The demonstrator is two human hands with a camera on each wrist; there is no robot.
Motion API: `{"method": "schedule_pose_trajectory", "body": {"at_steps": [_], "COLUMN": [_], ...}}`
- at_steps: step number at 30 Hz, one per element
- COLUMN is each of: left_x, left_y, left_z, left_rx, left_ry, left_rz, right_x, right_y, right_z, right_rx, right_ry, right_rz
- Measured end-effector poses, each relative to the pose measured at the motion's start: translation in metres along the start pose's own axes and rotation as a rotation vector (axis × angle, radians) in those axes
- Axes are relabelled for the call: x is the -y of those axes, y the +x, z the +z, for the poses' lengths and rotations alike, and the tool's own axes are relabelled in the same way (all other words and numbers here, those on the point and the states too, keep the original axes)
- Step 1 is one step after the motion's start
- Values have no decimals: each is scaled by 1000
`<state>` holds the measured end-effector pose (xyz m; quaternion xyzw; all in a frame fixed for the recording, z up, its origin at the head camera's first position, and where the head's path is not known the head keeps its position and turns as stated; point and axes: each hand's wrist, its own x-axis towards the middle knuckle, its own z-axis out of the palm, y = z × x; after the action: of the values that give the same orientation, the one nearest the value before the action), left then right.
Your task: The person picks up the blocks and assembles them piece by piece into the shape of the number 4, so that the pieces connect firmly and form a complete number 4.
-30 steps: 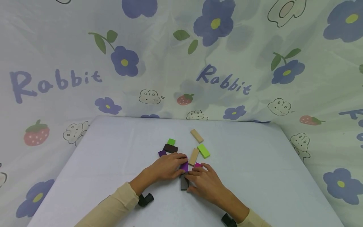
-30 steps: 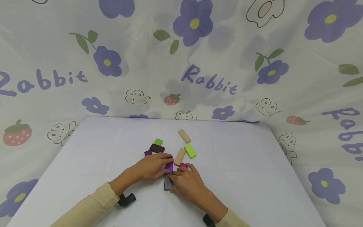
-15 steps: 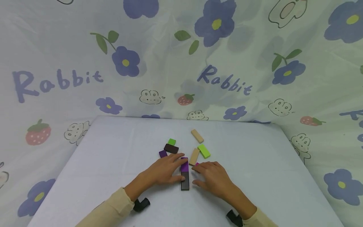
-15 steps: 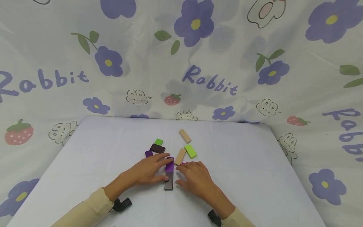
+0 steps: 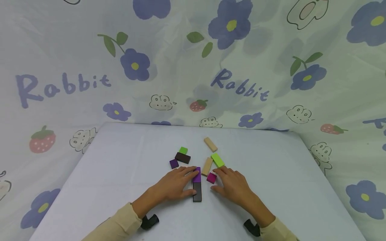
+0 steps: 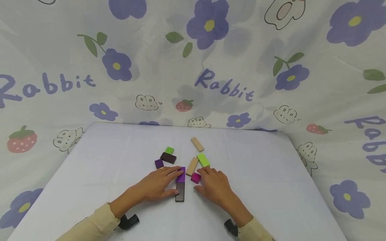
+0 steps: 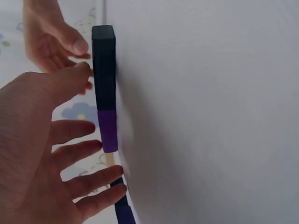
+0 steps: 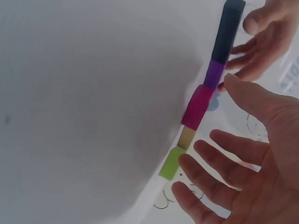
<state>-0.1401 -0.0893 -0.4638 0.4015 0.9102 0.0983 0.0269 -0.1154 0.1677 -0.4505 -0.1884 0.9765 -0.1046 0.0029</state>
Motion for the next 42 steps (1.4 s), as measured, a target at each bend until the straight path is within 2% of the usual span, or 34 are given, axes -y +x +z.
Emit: {"method": "schedule_pose_trajectory", "body": {"at_steps": [5,19,42], "left_x": [-1,-5,-6], "left_y": [0,1,0], "left_z": [2,-1,0], "left_rx": [-13,0,-24], "left_ry": [3,8,4], "left_rz": [-4,-13,-2], "right_x": [-3,-5,-4], "right_y": [2,10,16], "right_z": [4,10,11], "right_rx": [25,29,-38], "right_ry": [-10,-36,-17], "right_rz": [34,21,-32]}}
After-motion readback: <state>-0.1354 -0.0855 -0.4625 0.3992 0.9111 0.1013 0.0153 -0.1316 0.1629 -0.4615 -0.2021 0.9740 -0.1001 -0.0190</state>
